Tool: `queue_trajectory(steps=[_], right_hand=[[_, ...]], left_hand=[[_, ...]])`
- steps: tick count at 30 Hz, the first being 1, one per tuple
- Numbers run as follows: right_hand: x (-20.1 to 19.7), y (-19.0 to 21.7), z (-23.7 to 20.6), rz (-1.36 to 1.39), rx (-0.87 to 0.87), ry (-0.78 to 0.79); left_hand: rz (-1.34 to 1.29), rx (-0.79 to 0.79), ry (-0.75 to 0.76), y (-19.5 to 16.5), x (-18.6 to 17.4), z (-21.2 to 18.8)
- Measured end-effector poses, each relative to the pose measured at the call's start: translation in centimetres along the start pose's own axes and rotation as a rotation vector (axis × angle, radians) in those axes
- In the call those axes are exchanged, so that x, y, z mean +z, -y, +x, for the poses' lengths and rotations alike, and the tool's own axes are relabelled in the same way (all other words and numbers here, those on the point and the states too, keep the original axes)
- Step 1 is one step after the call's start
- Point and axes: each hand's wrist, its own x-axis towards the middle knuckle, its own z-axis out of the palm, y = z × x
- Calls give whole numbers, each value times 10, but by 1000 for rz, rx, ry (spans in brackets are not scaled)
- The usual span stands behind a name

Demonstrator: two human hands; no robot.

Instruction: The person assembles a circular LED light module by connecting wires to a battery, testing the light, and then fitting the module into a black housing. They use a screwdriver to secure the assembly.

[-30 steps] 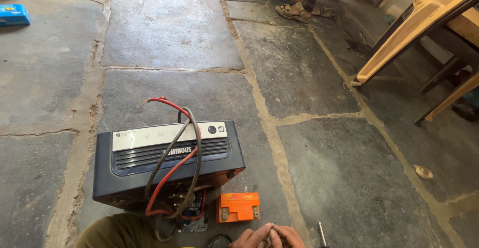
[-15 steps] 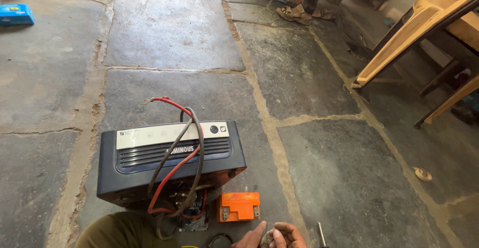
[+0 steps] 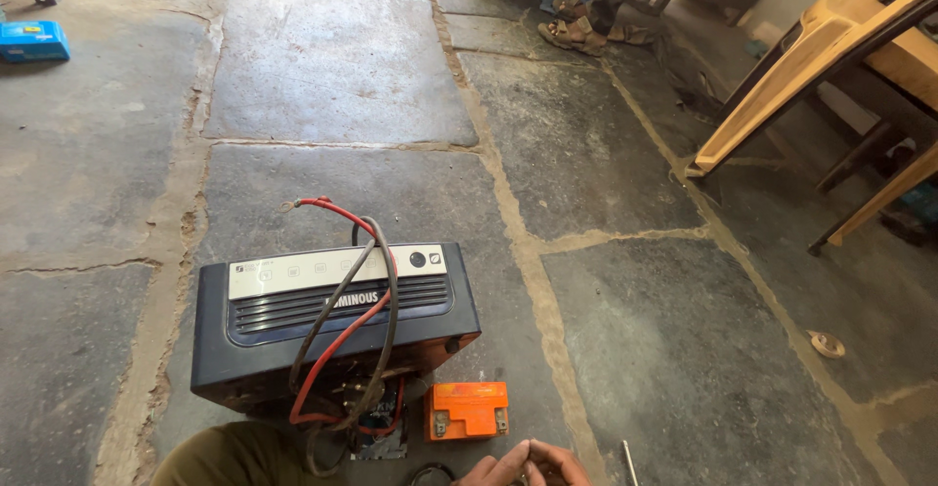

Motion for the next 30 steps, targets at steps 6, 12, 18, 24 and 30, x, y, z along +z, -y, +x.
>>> queue_trajectory(steps=[6, 12, 18, 24, 30], right_hand=[[-11, 5, -4, 37, 116, -8], [-23, 43, -26, 174, 180, 14], [-18, 83, -30, -160, -176, 27], [-18, 93, -29, -263, -195, 5], [-16, 89, -30, -291, -166, -15]], left_hand=[[-194, -379, -280, -7, 3, -4], [-448, -629, -308, -36, -10, -9], [-540, -732, -304, -45, -22, -1], [-537, -675, -313, -51, -22, -1], [-421, -575, -311, -50, -22, -3]])
